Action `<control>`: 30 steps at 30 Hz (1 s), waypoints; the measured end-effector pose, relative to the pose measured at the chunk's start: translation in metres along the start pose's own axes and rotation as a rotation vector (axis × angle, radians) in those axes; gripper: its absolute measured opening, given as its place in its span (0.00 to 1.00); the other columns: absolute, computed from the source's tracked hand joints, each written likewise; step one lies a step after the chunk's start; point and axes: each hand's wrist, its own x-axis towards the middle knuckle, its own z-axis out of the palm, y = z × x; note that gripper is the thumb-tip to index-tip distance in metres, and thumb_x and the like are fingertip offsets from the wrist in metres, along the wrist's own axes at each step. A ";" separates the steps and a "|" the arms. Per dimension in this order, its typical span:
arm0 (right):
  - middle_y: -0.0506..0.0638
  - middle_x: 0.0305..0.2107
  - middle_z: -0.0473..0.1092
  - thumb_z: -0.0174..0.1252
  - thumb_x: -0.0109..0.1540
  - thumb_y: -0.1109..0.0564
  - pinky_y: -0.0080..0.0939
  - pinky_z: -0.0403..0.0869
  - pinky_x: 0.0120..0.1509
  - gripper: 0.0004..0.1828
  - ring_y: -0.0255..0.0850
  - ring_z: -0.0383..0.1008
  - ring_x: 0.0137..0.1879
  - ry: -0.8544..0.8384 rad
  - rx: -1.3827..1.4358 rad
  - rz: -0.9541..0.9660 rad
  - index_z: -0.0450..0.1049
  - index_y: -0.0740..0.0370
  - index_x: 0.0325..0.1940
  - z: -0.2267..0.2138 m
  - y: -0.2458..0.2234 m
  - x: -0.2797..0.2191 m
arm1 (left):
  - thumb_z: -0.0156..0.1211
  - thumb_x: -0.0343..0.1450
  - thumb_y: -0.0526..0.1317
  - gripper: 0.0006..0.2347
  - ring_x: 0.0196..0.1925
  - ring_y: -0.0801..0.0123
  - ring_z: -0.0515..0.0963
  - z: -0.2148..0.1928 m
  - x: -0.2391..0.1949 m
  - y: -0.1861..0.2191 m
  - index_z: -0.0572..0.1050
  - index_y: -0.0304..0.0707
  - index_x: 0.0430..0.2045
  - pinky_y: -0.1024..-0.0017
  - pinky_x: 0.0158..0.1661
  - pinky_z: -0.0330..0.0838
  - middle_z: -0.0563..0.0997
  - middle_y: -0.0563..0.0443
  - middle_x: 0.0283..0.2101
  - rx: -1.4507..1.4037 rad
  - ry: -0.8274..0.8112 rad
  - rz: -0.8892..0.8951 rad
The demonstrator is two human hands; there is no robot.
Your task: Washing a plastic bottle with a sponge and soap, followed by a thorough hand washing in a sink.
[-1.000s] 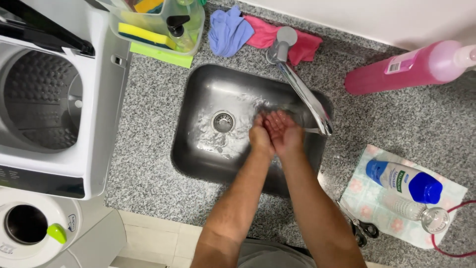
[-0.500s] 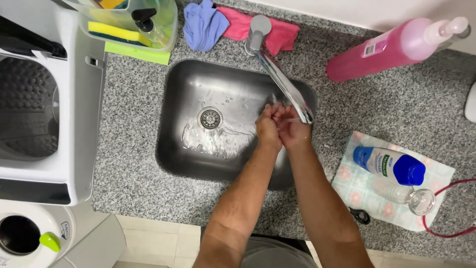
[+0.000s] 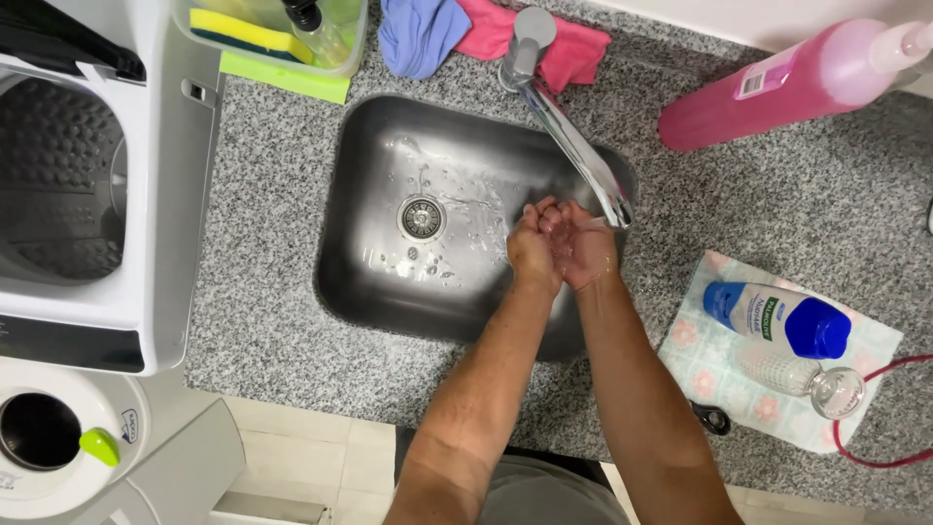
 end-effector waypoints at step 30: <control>0.68 0.58 0.68 0.60 0.63 0.57 0.58 0.76 0.63 0.30 0.63 0.74 0.60 0.210 -0.311 -0.507 0.66 0.64 0.69 0.097 -0.092 -0.099 | 0.65 0.68 0.41 0.21 0.66 0.41 0.70 -0.081 -0.111 0.152 0.76 0.35 0.55 0.53 0.66 0.62 0.74 0.35 0.58 1.136 0.296 0.584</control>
